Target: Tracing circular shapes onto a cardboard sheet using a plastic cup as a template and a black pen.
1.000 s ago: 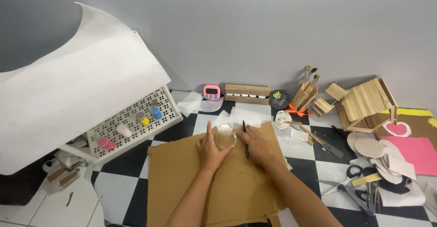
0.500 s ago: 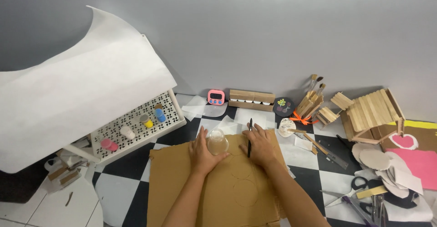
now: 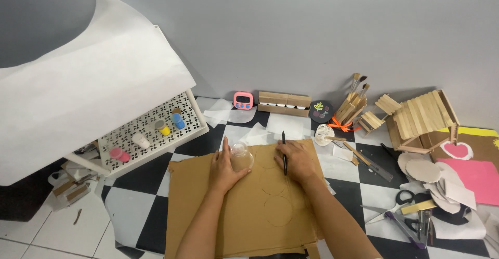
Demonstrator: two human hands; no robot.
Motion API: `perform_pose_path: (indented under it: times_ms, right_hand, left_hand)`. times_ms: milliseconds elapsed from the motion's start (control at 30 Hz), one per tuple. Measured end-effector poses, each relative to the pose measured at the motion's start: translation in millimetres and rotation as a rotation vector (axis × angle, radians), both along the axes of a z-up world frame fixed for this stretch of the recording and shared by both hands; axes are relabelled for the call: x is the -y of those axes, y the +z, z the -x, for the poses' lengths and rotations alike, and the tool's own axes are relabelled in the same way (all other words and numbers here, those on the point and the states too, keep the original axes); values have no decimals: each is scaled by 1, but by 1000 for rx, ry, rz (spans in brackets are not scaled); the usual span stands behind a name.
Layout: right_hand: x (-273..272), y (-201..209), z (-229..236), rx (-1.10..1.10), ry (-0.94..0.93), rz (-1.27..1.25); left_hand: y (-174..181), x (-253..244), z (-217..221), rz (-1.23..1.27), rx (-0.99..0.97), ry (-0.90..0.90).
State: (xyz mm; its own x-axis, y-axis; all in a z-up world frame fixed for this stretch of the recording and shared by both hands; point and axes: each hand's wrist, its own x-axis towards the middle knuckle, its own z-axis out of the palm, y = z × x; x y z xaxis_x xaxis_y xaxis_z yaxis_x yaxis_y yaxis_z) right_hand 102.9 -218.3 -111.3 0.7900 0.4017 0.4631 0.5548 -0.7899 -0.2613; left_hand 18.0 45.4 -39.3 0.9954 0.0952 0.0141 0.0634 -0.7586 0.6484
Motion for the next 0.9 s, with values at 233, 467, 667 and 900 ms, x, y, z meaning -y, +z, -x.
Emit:
perform_pose_path:
  times_ms: [233,467,667,900]
  right_hand:
    - [-1,8,3,20,-14,-4]
    - [-2,22,10,-47,-20,-2]
    - [-3,19,8,-63,-25,6]
    - [-4,20,11,-45,-50,27]
  left_hand:
    - [7,3,2,-30,3,-18]
    - [7,6,-1,-70,5,-27]
    - [9,6,-2,-111,-21,-28]
    - [22,9,1,-102,-34,-12]
